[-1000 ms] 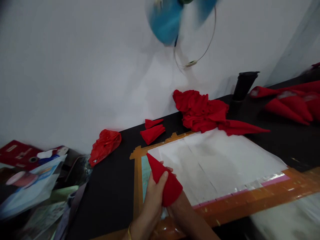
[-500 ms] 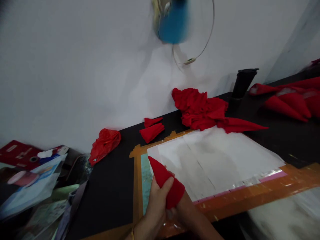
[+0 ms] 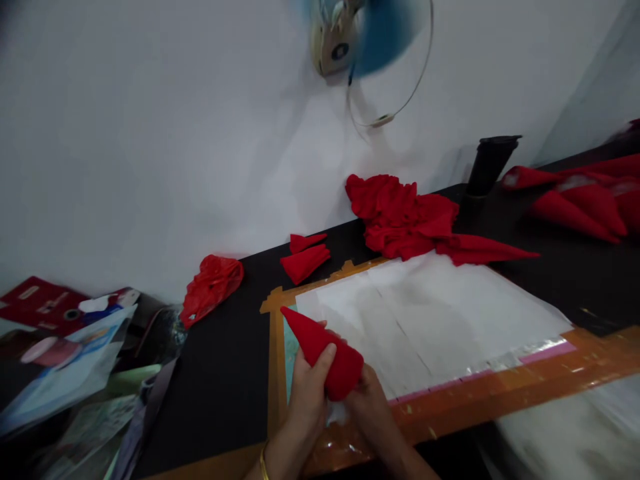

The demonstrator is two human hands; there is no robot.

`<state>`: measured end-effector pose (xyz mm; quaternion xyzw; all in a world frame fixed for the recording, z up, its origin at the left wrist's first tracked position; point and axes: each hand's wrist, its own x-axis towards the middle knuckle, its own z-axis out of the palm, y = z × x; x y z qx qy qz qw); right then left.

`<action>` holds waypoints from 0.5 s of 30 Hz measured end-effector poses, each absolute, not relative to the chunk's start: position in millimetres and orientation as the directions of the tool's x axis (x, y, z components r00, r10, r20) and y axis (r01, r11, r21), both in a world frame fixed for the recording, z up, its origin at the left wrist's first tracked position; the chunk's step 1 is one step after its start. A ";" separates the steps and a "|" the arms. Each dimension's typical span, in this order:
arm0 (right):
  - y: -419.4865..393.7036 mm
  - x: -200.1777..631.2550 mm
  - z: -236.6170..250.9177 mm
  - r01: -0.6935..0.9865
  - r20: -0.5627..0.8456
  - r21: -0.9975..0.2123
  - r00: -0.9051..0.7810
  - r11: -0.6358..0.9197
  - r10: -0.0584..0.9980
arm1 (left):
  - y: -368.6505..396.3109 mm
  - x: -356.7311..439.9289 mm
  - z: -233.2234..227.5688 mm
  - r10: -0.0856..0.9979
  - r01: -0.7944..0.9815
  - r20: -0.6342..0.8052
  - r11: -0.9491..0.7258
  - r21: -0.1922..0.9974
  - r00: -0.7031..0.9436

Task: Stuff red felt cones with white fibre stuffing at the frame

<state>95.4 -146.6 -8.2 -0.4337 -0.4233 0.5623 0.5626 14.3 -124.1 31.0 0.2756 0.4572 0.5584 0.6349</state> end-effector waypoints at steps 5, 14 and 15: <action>-149.4 94.8 -1.9 -0.289 -0.079 -0.957 0.147 -0.033 0.986 | -135.2 18.7 22.6 0.961 -0.400 -0.274 0.240 0.885 -0.031; -132.7 92.9 -15.5 0.101 0.298 -0.952 0.097 0.289 0.950 | -106.0 -0.7 34.7 0.965 -0.550 -0.241 0.145 0.823 -0.106; -133.1 90.5 -20.4 0.186 0.387 -0.913 0.112 0.363 0.915 | -104.6 -0.8 37.7 0.962 -0.573 -0.256 0.155 0.805 -0.100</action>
